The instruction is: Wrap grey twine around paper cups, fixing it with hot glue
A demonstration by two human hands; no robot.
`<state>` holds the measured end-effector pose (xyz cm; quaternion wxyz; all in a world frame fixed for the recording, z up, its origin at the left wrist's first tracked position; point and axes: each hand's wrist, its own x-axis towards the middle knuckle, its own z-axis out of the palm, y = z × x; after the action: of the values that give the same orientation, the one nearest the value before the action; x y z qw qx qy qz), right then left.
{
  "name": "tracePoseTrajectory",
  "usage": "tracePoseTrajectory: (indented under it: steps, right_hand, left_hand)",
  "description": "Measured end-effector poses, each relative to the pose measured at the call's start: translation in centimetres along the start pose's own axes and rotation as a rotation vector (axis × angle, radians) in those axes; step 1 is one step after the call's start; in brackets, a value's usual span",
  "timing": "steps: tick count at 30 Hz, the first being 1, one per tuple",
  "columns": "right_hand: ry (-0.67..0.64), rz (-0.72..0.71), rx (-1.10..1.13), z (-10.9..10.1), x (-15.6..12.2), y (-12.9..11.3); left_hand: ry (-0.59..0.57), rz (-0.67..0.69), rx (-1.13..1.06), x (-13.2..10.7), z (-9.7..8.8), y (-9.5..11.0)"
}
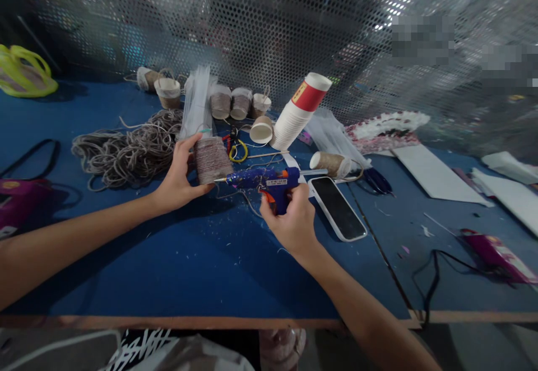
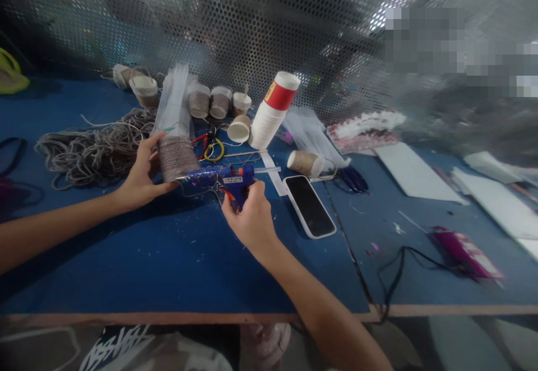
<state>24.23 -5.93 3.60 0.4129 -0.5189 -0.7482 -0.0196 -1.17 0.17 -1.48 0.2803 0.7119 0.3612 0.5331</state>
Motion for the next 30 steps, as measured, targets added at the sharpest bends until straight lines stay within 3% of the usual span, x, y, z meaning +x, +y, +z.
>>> tracePoseTrajectory:
  steps: [14,30]
  right_hand:
    - [0.038,0.002,-0.012,-0.28,0.26,-0.24]
    - [0.063,0.047,-0.074,-0.76,0.45,0.19]
  left_hand:
    - [-0.025,-0.025,-0.043,0.10,-0.12,0.34]
    - [0.023,-0.038,-0.068,0.01,0.23,0.37]
